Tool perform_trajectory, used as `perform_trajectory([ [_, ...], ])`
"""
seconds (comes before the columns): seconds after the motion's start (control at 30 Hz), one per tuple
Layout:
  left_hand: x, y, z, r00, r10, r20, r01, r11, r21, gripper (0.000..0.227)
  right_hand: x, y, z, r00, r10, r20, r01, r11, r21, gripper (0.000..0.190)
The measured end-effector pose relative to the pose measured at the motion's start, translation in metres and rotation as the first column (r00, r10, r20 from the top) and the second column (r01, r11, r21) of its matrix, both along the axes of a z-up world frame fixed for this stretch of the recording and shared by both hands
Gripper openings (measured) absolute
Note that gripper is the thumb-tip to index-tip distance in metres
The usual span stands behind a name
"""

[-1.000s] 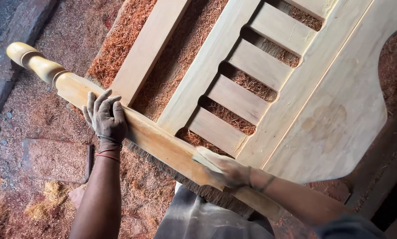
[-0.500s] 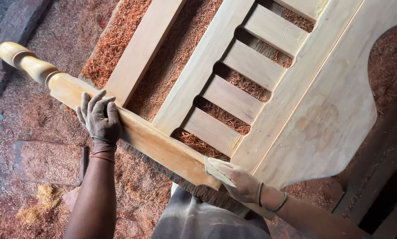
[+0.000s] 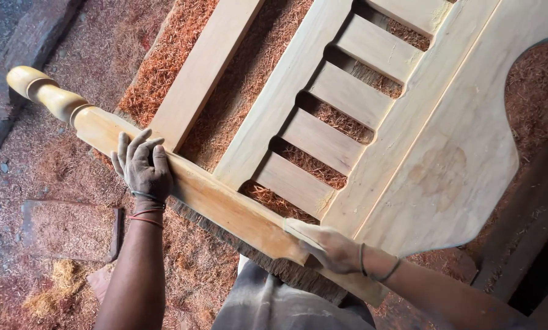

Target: Smoothing the surface of a wooden furniture headboard using sandpaper in a workshop environment.

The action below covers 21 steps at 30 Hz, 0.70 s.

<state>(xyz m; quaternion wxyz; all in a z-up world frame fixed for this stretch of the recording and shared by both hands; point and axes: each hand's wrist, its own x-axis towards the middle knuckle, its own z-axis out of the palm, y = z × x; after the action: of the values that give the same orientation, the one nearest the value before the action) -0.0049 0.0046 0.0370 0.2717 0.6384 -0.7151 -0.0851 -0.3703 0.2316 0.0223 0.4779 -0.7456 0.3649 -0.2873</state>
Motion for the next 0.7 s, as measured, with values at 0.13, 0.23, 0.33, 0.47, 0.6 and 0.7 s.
perform_trajectory([
  [0.13, -0.004, 0.001, -0.001, 0.999, 0.024, -0.043, -0.025, 0.999, -0.020, 0.017, 0.012, -0.010, -0.017, 0.999, -0.029, 0.036, 0.029, 1.000, -0.006, 0.049],
  [0.23, -0.001, 0.003, 0.000, 1.000, 0.010, -0.024, -0.010, 1.000, -0.023, 0.017, 0.049, -0.041, -0.058, 0.997, 0.042, 0.058, -0.058, 0.945, 0.321, 0.053],
  [0.33, -0.001, 0.001, -0.001, 1.000, -0.001, -0.008, 0.001, 1.000, -0.013, 0.017, 0.055, -0.049, -0.044, 0.950, 0.133, -0.283, 0.029, 0.865, 0.502, 0.050],
  [0.47, 0.003, 0.000, -0.004, 1.000, -0.010, 0.005, 0.010, 1.000, -0.025, 0.019, 0.011, -0.012, 0.001, 0.996, 0.010, 0.089, -0.030, 0.974, 0.226, 0.051],
  [0.6, -0.002, 0.003, -0.004, 0.999, 0.030, -0.026, -0.031, 0.999, -0.022, 0.019, 0.013, 0.003, -0.040, 0.999, -0.010, 0.043, 0.002, 0.984, 0.179, 0.048],
  [0.7, 0.000, 0.004, -0.002, 0.999, 0.031, -0.026, -0.032, 0.999, -0.035, 0.019, 0.035, -0.018, -0.099, 0.998, 0.031, 0.057, -0.055, 0.875, 0.482, 0.052],
])
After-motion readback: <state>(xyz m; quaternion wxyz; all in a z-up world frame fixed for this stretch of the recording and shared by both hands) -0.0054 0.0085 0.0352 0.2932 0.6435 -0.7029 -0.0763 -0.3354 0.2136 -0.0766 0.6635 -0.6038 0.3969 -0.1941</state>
